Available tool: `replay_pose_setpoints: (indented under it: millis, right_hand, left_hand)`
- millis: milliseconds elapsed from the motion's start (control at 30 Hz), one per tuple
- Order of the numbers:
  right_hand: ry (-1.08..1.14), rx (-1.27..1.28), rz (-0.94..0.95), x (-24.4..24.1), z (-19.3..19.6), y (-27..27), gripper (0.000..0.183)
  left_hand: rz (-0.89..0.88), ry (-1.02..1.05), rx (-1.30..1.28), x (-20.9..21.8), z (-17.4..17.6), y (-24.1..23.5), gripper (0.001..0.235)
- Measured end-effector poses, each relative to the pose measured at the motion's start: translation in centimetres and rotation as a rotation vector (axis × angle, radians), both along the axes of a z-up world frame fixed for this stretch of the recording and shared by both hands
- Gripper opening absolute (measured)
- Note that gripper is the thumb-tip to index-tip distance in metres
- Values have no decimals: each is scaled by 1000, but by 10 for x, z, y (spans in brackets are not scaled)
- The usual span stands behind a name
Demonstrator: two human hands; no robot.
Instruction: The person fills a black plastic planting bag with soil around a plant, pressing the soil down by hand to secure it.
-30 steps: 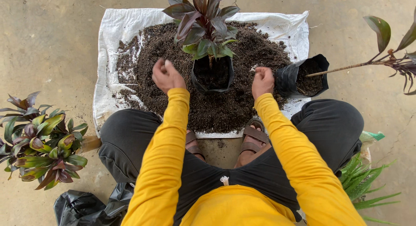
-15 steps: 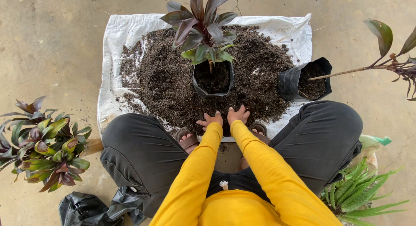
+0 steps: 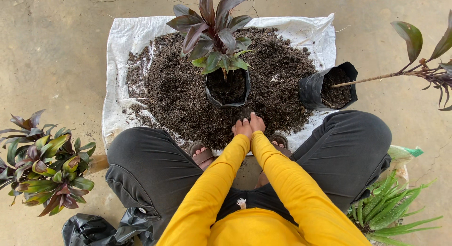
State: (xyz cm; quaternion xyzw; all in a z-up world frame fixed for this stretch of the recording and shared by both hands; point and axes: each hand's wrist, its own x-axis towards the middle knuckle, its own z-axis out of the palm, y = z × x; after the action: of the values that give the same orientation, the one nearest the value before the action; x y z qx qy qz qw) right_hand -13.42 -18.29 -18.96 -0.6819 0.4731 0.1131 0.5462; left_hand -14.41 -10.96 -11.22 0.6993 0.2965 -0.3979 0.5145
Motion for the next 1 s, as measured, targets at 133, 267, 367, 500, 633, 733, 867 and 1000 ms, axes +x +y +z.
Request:
replay_pose_setpoints:
  millis: [133,267,367,500,633,733,867,1000]
  right_hand:
    - [-237,-84,19,-3,-3,-30,56]
    - [-475,-171,42,7,-5,-58,51]
    - [-636,-227,64,12,-5,-74,48]
    - [-801,-270,102,46,-6,-94,46]
    - [-1237,-96,63,73,23,-75,41]
    - [-1358,164,-8,82,65,-49,39]
    - [-806,257,1,87,124,-14,44]
    - [-390,321,16,75,182,21,52]
  left_hand:
    - [-205,-249,85,0,3,-22,64]
    - [-277,-555,63,0,26,-34,60]
    - [-277,-823,31,1,85,-34,57]
    - [-264,-977,23,7,120,-40,56]
    - [-90,-1223,53,11,154,-37,47]
    - [74,-1330,103,23,146,-30,39]
    - [228,-1088,117,39,127,-6,37]
    - [228,-754,30,53,137,21,48]
